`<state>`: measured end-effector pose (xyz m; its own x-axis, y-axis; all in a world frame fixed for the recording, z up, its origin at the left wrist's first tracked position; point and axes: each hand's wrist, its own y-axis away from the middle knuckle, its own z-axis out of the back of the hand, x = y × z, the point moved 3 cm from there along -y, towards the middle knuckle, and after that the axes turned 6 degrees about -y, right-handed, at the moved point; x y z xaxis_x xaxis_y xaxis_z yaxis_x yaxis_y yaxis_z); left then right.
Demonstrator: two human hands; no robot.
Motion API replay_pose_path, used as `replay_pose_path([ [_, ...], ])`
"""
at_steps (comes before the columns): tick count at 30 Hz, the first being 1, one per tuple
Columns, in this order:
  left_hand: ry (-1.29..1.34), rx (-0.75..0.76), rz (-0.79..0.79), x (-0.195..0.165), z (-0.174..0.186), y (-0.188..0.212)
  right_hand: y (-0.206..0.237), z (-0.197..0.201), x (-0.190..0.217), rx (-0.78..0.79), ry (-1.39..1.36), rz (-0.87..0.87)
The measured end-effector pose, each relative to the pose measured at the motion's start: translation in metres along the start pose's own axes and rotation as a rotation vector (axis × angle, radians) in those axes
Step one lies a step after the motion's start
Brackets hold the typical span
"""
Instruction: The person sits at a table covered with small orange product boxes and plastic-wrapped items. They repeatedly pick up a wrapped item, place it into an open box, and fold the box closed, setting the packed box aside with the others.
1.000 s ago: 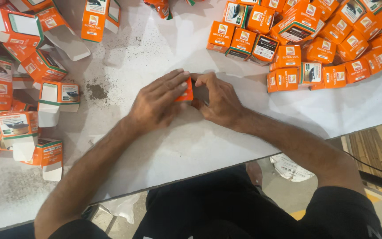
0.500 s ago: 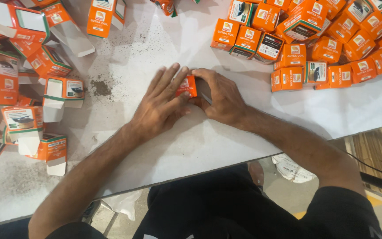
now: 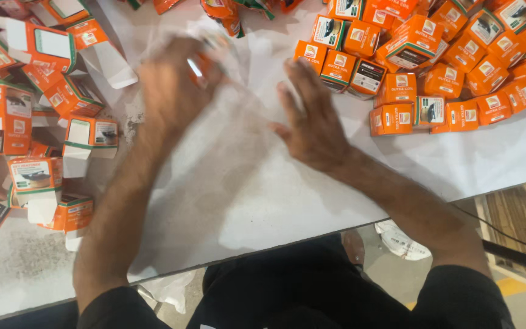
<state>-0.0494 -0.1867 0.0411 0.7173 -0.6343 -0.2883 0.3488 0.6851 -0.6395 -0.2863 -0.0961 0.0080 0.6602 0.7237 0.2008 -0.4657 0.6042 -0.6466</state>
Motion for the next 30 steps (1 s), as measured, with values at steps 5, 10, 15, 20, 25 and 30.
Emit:
replay_pose_path([
  [5,0.292,0.191,-0.054,-0.044,0.0,-0.012,0.007,-0.02,0.004,0.167,-0.315,-0.307],
  [10,-0.35,-0.094,-0.412,0.004,-0.047,-0.057,-0.003,-0.015,0.005,0.143,-0.425,-0.327],
  [15,-0.42,0.207,-0.231,0.031,-0.072,-0.034,-0.001,-0.007,0.005,0.126,-0.466,-0.245],
  [20,0.083,0.356,-0.076,0.007,-0.009,0.008,0.004,-0.012,-0.007,0.106,-0.563,-0.373],
  [25,0.482,-0.089,-0.124,-0.043,0.033,0.056,0.005,-0.017,-0.005,0.095,-0.554,-0.32],
  [30,0.198,-0.036,-0.517,-0.062,0.007,0.073,0.001,-0.018,-0.002,0.089,-0.546,-0.251],
])
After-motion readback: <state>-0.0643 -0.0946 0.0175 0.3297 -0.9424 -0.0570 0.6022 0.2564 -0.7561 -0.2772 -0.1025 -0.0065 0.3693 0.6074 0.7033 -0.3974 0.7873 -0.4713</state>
